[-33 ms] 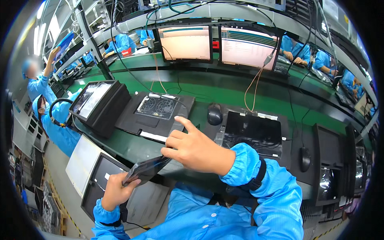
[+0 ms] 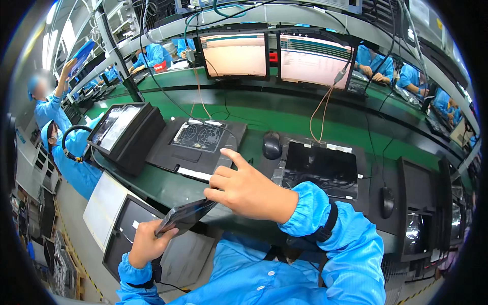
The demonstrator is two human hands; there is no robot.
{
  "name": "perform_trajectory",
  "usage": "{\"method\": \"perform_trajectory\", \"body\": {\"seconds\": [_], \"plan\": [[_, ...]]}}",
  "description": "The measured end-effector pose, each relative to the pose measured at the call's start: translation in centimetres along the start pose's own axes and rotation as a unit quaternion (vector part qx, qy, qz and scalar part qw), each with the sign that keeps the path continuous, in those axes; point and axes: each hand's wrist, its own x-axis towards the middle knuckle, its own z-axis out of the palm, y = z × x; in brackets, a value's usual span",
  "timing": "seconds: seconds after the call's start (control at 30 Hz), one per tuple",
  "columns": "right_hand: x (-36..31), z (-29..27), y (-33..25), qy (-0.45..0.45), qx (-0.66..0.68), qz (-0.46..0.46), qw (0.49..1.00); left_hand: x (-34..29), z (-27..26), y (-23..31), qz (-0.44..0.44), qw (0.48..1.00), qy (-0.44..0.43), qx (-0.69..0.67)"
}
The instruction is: Assembling and inspecting electronic tablet screens in a factory environment.
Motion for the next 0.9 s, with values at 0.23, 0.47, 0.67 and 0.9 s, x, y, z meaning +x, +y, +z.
{"method": "perform_trajectory", "body": {"seconds": [0.23, 0.47, 0.67, 0.9], "plan": [[0.4, 0.0, 0.3, -0.008, -0.008, 0.0, 1.0, 0.4, -0.1, 0.1, 0.004, 1.0, -0.019, 0.006], [0.1, 0.2, 0.2, -0.047, -0.001, 0.004, 0.999, 0.3, 0.2, -0.2, 0.014, 1.0, -0.009, 0.002], [0.1, 0.2, 0.1, -0.03, -0.009, -0.005, 0.999, 0.4, 0.4, -0.3, 0.017, 1.0, -0.01, -0.004], [0.2, 0.5, 0.4, -0.047, -0.007, -0.037, 0.998, 0.8, 0.5, -0.2, 0.02, 1.0, -0.006, 0.022]]}}
